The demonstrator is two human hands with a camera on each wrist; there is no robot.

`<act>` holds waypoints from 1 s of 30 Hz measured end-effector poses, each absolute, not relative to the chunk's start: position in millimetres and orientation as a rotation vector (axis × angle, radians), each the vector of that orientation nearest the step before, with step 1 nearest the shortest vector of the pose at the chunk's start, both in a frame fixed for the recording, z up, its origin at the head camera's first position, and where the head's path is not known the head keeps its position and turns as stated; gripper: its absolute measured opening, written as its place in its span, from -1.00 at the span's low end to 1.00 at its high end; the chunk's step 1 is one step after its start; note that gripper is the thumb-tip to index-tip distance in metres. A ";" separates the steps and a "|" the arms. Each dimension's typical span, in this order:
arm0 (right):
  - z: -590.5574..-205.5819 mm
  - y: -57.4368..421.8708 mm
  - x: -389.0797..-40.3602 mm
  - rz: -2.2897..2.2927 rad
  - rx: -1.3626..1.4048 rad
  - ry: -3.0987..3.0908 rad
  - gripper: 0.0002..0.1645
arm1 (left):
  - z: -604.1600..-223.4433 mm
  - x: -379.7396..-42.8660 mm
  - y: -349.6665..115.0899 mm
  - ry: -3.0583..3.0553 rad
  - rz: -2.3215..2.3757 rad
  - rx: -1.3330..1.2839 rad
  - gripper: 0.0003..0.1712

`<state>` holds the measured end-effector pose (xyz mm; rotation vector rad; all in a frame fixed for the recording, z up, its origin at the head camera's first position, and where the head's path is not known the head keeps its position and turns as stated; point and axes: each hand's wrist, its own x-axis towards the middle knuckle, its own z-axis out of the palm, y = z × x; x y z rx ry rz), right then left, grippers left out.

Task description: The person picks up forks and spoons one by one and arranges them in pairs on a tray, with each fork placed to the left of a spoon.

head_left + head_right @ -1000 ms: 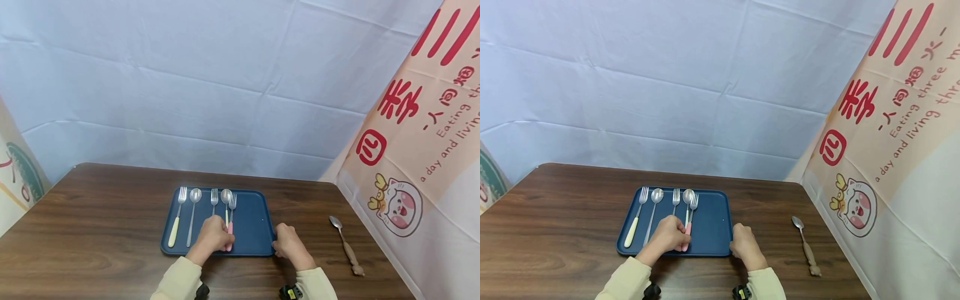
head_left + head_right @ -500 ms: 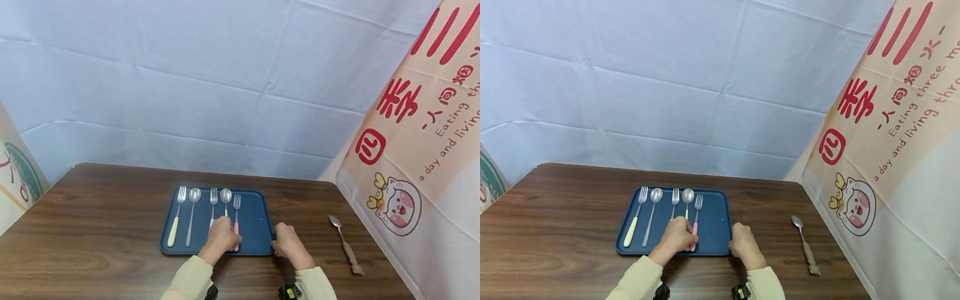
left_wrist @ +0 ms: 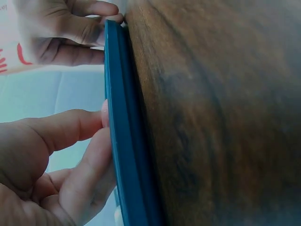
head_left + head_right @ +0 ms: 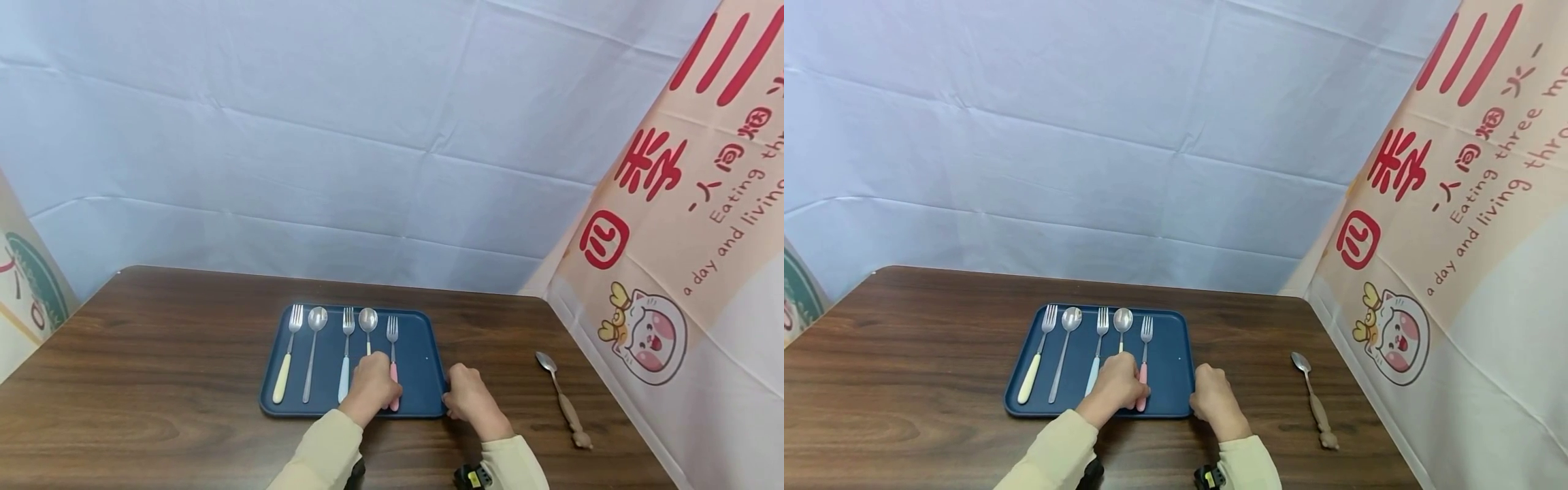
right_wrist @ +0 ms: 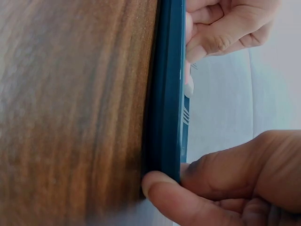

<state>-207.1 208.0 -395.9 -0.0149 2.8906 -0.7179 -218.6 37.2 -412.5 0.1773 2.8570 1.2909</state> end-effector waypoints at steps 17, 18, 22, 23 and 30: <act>-396.1 208.1 -207.5 -0.732 -0.005 2.894 -0.92 | -411.6 -225.1 42.8 2.829 1.310 0.242 -0.66; -396.0 208.1 -207.6 -0.731 -0.003 2.895 -0.94 | -411.4 -225.6 43.1 2.828 1.307 0.239 -0.66; -396.1 208.4 -207.8 -0.733 0.019 2.886 -0.95 | -411.0 -227.5 44.5 2.852 1.259 0.237 -0.65; -396.1 208.4 -207.5 -0.731 0.020 2.883 -0.95 | -411.2 -227.9 44.9 2.857 1.248 0.237 -0.64; -396.1 209.0 -207.6 -0.721 0.018 2.881 -0.95 | -411.1 -229.3 45.5 2.870 1.225 0.252 -0.65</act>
